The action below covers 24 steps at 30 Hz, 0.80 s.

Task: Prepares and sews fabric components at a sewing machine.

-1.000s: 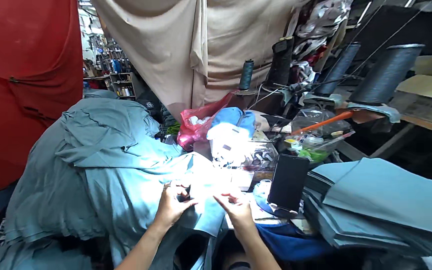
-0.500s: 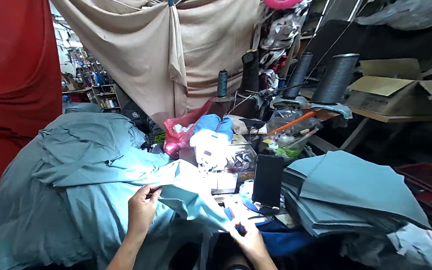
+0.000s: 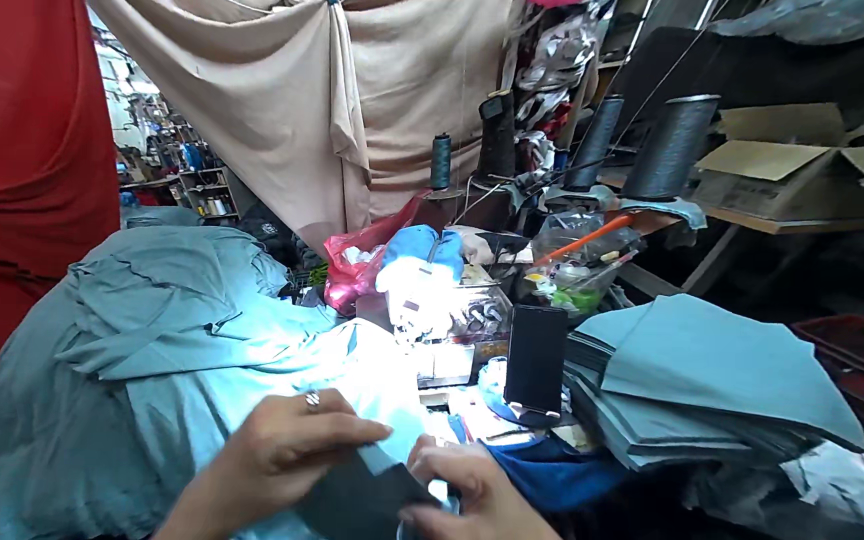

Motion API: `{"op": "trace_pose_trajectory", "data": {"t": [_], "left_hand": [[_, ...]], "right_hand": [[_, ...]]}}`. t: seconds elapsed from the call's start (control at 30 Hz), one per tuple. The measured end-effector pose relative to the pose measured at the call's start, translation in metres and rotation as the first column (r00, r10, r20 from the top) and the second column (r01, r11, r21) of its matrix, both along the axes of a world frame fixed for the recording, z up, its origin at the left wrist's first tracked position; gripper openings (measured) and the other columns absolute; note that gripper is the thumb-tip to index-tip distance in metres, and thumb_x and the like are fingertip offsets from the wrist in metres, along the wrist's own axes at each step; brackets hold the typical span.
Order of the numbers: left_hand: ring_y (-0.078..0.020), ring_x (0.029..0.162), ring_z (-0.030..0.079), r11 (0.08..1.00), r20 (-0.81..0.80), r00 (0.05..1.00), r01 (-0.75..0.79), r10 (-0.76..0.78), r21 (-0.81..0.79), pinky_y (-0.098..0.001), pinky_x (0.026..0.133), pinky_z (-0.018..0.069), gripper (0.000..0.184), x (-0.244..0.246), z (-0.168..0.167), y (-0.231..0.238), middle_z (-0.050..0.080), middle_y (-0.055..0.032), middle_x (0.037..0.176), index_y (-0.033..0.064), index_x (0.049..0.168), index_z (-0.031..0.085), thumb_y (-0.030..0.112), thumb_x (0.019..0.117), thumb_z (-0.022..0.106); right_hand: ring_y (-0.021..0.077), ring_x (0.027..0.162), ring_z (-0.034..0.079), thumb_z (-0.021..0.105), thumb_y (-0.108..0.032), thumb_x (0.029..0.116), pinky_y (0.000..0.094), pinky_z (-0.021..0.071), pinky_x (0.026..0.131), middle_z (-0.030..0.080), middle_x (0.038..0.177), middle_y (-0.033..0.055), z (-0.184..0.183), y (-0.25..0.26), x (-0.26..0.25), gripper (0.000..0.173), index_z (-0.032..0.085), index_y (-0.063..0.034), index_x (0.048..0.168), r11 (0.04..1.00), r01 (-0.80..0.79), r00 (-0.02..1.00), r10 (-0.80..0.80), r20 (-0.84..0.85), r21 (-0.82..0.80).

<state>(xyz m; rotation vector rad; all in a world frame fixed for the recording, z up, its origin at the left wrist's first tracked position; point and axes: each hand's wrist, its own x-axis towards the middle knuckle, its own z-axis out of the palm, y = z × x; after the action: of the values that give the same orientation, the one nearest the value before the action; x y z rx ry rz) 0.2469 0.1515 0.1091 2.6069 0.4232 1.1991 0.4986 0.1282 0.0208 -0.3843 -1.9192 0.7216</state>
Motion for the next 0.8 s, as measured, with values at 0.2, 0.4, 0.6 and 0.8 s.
{"op": "trace_pose_trajectory", "data": {"t": [0.2,0.4,0.6,0.8], "left_hand": [[0.0039,0.076,0.062,0.999,-0.199,0.979,-0.038,0.031,-0.030,-0.0150,0.070,0.0514,0.012,0.010,0.008,0.098,0.072,0.0079,0.082,0.0129,0.093,0.080,0.020,0.0909,0.071],[-0.0195,0.104,0.070,0.810,-0.452,0.849,-0.458,0.276,-0.366,-0.0446,0.098,0.0543,0.016,0.060,-0.061,0.175,0.075,-0.0066,0.108,0.0101,0.105,0.079,0.021,0.0974,0.070],[-0.0253,0.111,0.065,0.739,-0.382,0.825,-0.552,0.417,-0.387,-0.0458,0.105,0.0459,0.017,0.082,-0.087,0.171,0.073,-0.0109,0.107,0.0060,0.097,0.079,0.021,0.0932,0.074],[-0.0249,0.108,0.067,0.724,-0.256,0.820,-0.572,0.512,-0.385,-0.0436,0.100,0.0522,0.017,0.085,-0.113,0.172,0.071,-0.0135,0.111,0.0033,0.099,0.077,0.018,0.0915,0.073]], "right_hand": [[-0.0007,0.076,0.068,0.067,-0.007,0.0954,0.0201,0.0591,0.073,0.073,0.084,-0.0021,-0.043,-0.002,-0.022,0.009,0.072,0.0005,0.095,0.848,0.106,0.954,-0.234,-0.187,-0.520],[0.0171,0.093,0.068,0.061,-0.022,0.0994,0.0387,0.0549,0.088,0.071,0.096,0.0118,-0.106,0.060,-0.014,0.027,0.074,0.0015,0.101,0.548,0.593,0.762,-0.618,0.192,-0.590],[0.0072,0.076,0.063,0.077,-0.013,0.0861,0.0253,0.0533,0.072,0.068,0.084,0.0043,-0.116,0.080,-0.006,0.017,0.072,0.0006,0.093,0.488,0.508,0.748,-0.659,0.082,-0.710],[0.0070,0.078,0.066,0.074,-0.010,0.0885,0.0256,0.0566,0.075,0.070,0.086,0.0026,-0.116,0.088,-0.003,0.017,0.071,-0.0003,0.103,0.534,0.336,0.801,-0.595,-0.063,-0.776]]}}
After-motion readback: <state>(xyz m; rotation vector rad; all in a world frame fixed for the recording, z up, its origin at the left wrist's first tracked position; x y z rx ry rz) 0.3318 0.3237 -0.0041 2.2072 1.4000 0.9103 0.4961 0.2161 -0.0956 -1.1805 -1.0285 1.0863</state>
